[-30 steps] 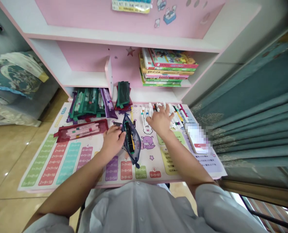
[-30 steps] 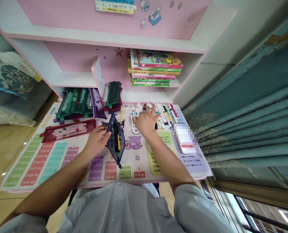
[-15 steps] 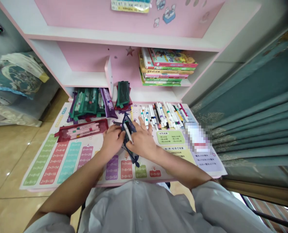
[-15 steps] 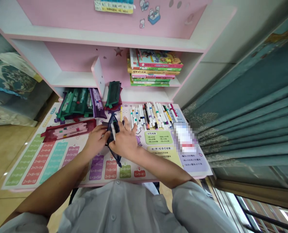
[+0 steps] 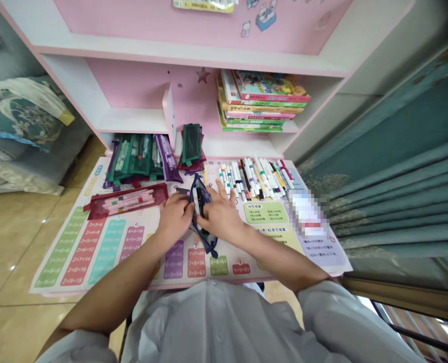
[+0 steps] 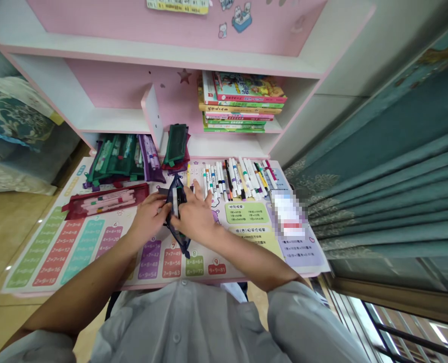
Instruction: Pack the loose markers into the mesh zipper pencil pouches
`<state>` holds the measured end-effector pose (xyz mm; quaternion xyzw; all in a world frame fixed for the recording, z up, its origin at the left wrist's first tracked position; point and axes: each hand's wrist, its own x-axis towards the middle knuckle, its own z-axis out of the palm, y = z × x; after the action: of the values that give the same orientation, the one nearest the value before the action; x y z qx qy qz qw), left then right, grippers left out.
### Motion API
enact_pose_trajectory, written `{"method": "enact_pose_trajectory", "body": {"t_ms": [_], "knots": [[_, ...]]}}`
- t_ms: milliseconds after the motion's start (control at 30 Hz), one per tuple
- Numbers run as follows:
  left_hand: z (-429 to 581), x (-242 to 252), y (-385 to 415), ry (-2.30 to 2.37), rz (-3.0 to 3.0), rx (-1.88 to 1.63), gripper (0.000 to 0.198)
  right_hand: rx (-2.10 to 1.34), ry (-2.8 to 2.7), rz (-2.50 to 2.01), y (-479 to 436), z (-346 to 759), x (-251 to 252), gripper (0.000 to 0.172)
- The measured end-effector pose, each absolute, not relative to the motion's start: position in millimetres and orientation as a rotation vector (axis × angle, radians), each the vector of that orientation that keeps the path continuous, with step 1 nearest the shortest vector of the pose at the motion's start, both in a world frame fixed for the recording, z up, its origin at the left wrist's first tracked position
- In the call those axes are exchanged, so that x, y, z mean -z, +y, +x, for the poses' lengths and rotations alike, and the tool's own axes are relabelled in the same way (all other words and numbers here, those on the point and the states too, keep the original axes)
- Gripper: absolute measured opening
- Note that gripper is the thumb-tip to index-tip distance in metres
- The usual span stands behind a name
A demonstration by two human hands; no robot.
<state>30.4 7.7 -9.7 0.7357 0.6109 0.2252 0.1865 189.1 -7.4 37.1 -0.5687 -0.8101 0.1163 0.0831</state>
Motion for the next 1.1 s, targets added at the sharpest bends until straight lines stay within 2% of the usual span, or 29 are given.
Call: {"method": "enact_pose_trajectory", "body": {"t_ms": [100, 233, 400, 567, 867, 1100], "knots": [[30, 8, 7, 1.727, 2.063, -0.612, 0.033, -0.195, -2.204, -1.818, 17, 213, -44, 0.032], [31, 6, 7, 1.741, 2.068, -0.571, 0.033, 0.094, -1.871, -2.234, 61, 259, -39, 0.027], [32, 4, 6, 1.754, 2.061, -0.559, 0.033, -0.036, -1.855, -2.569, 90, 287, -19, 0.044], [32, 3, 6, 1.76, 2.053, -0.548, 0.033, -0.108, -1.902, -2.718, 94, 284, -14, 0.043], [32, 5, 6, 1.758, 2.079, -0.581, 0.034, -0.122, -1.919, -2.752, 93, 279, -16, 0.047], [33, 5, 5, 1.774, 2.071, -0.553, 0.033, -0.002, -1.915, -2.473, 78, 275, -34, 0.035]]}}
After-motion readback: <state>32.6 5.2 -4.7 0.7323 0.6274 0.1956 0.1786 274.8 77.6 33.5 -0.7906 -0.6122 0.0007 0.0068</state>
